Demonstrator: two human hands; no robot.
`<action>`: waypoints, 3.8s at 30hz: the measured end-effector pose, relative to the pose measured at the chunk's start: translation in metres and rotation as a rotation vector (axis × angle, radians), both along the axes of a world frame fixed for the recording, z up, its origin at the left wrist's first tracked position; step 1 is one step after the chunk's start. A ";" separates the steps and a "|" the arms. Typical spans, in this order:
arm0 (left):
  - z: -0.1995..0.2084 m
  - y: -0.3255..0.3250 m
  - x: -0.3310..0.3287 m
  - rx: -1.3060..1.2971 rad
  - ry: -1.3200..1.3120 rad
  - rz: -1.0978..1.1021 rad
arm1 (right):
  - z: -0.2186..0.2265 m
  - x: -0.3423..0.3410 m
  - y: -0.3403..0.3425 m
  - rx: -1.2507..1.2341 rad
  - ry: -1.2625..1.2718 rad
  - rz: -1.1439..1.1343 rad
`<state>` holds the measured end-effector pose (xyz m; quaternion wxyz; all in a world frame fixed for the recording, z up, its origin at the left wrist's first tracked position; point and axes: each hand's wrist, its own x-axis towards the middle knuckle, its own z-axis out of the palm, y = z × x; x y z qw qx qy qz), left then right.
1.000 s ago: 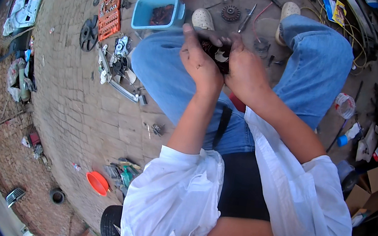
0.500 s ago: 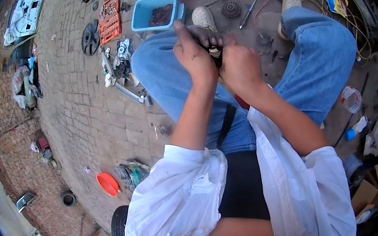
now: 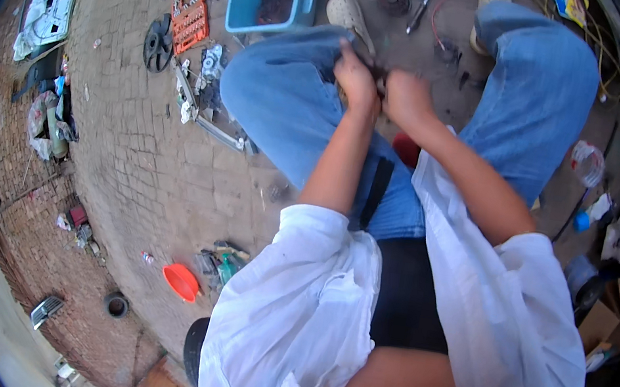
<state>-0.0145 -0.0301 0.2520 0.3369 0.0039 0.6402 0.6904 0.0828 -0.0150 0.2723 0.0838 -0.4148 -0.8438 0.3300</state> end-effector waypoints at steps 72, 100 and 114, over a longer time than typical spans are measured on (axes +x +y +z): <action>0.139 0.015 0.012 0.472 -0.143 -0.175 | 0.114 0.029 0.038 -0.046 0.225 0.233; 0.183 0.006 0.009 0.553 -0.010 -0.302 | 0.142 0.020 0.041 -0.107 0.306 0.354; 0.128 0.020 0.006 0.307 -0.140 -0.188 | 0.106 0.013 0.045 -0.257 0.124 0.317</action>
